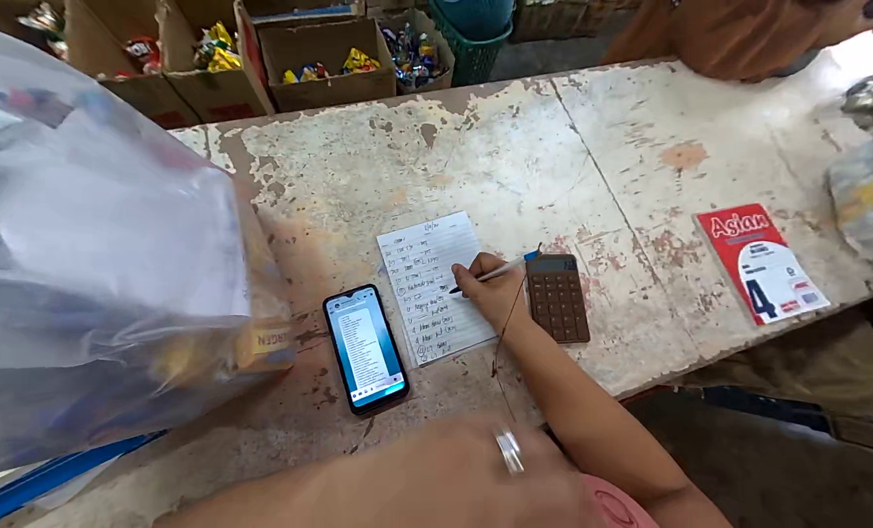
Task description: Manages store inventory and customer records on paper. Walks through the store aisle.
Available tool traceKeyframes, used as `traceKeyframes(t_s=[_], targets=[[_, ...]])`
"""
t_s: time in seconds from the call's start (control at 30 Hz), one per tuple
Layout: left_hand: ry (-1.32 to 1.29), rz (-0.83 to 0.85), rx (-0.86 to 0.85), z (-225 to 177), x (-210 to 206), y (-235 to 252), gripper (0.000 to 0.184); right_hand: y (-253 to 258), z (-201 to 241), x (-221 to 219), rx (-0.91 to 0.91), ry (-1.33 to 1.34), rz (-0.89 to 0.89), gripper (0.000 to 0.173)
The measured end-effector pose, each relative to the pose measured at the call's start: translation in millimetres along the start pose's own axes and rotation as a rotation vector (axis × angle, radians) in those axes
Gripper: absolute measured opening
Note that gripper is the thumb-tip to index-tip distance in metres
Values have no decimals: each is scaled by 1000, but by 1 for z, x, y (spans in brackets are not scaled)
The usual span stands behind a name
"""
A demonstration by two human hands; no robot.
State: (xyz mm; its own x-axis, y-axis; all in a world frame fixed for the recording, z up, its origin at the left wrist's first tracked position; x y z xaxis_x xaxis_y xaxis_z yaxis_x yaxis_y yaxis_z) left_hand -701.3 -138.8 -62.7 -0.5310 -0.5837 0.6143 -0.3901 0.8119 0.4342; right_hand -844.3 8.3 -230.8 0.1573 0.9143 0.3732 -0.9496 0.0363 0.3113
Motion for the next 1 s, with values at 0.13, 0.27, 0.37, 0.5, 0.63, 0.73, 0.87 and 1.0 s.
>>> traceKeyframes(t_s=[0.13, 0.27, 0.37, 0.5, 0.63, 0.73, 0.87, 1.0], targets=[[426, 151, 396, 114, -57, -25, 28, -6, -8, -3, -58, -12, 18, 31], [575, 98, 566, 153, -75, -33, 56, -7, -10, -7, -49, -73, 51, 29], [637, 108, 573, 158, -89, -32, 74, -4, -14, -2, -99, -15, 34, 31], [705, 108, 580, 159, -99, -37, 89, -5, -11, -5, -103, -77, 63, 32], [731, 103, 598, 159, -102, -40, 96, -4, -10, -4, -92, -78, 44, 33], [747, 116, 610, 158, -104, -41, 98, -5, -9, -4, -86, -86, 26, 33], [717, 105, 609, 156, -104, -40, 98, -3, -10, -3, -77, -93, 29, 32], [715, 108, 604, 154, -106, -41, 98, -5, -8, -2, -56, -117, 2, 32]])
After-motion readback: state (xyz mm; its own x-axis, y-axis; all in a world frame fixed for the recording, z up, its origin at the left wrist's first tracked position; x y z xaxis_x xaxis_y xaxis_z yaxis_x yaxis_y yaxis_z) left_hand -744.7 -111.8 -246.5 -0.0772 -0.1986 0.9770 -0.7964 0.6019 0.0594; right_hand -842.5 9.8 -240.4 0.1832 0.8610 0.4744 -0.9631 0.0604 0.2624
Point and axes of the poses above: each hand's wrist, its own y-axis towards the middle knuckle, its own x-axis out of the back of the hand, z = x × y, the point moved 8 cm from there along y, towards the middle knuckle, and after that the axes turned 9 degrees about x, right-handed, at the moved point
